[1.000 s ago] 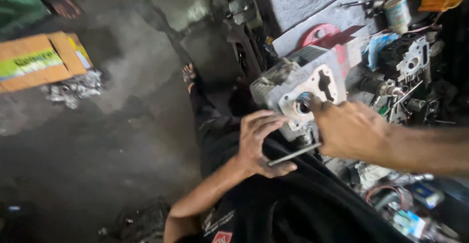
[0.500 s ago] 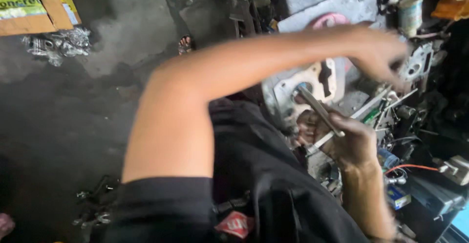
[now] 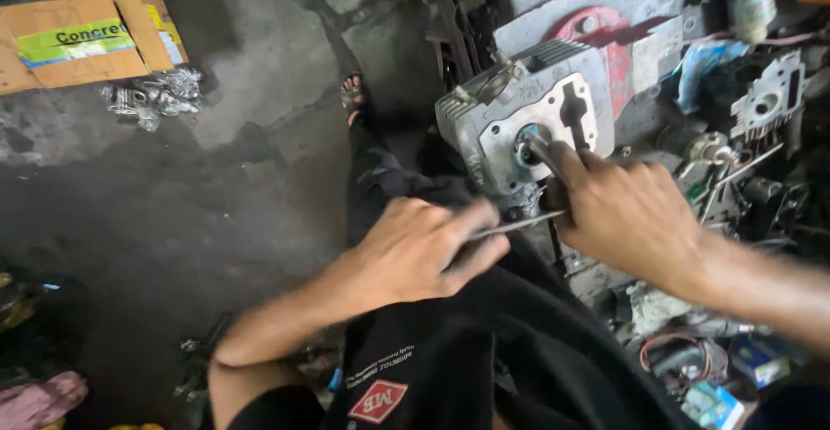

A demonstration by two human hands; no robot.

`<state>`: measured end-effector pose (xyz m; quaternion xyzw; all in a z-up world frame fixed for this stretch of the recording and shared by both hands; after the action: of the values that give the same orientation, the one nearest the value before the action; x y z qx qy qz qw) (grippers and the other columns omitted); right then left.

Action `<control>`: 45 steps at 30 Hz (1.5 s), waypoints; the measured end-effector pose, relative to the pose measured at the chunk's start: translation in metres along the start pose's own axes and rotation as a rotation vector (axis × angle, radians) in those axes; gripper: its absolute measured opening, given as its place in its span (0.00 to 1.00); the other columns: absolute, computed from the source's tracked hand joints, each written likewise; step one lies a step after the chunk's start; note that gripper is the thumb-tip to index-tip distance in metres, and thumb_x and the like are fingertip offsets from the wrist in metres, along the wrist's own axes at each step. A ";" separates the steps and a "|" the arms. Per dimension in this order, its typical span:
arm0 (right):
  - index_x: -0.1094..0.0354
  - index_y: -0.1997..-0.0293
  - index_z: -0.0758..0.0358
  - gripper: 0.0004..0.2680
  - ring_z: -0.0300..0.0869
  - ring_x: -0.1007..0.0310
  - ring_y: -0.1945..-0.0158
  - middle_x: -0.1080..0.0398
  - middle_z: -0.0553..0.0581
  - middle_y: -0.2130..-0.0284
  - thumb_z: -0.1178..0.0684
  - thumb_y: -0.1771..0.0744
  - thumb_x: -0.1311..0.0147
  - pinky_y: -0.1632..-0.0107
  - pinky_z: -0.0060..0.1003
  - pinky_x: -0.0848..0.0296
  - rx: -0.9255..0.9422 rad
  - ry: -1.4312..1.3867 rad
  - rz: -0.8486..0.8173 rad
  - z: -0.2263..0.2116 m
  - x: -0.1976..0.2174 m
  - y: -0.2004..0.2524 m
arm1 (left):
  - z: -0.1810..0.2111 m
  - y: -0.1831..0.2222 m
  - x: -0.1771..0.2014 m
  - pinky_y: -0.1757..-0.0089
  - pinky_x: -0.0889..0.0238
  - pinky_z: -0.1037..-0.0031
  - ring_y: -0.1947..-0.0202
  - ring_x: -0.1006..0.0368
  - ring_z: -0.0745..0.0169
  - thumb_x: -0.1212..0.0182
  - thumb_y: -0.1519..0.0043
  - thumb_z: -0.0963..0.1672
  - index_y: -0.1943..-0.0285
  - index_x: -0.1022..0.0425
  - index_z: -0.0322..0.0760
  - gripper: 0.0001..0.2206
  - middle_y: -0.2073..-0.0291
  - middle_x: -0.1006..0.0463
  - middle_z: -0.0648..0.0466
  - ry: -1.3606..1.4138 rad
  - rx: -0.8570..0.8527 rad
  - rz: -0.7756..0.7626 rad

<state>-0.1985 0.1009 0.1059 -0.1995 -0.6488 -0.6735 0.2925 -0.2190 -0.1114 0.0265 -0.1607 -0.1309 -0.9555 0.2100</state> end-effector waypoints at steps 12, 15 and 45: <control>0.27 0.58 0.48 0.07 0.40 0.21 0.70 0.21 0.49 0.62 0.50 0.38 0.45 0.64 0.39 0.21 0.230 -0.160 -0.180 0.022 -0.053 -0.003 | -0.025 -0.118 0.035 0.42 0.36 0.56 0.35 0.33 0.52 0.34 0.37 0.55 0.28 0.35 0.52 0.28 0.29 0.34 0.49 0.112 -0.776 0.361; 0.29 0.53 0.53 0.10 0.42 0.23 0.64 0.23 0.53 0.60 0.50 0.38 0.44 0.59 0.39 0.23 -0.213 -1.060 -0.063 0.019 -0.070 0.000 | 0.012 -0.224 0.032 0.47 0.29 0.59 0.44 0.26 0.51 0.33 0.41 0.63 0.42 0.24 0.36 0.33 0.43 0.23 0.47 0.097 -0.772 0.541; 0.54 0.28 0.80 0.34 0.52 0.21 0.75 0.27 0.67 0.69 0.53 0.41 0.44 0.72 0.44 0.20 -0.080 -0.051 -0.347 -0.007 0.014 -0.026 | -0.051 -0.023 -0.027 0.49 0.36 0.57 0.48 0.24 0.50 0.37 0.39 0.60 0.46 0.26 0.44 0.25 0.50 0.19 0.54 0.069 -0.605 0.810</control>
<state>-0.2247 0.0915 0.0948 -0.1132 -0.6535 -0.7338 0.1473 -0.2188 -0.0974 -0.0344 -0.2207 0.2316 -0.7973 0.5118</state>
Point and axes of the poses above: each hand's wrist, its own y-axis away from the middle knuckle, its own x-axis out of the back of the hand, z = x × y, the point moved 2 cm from there along -y, towards the middle knuckle
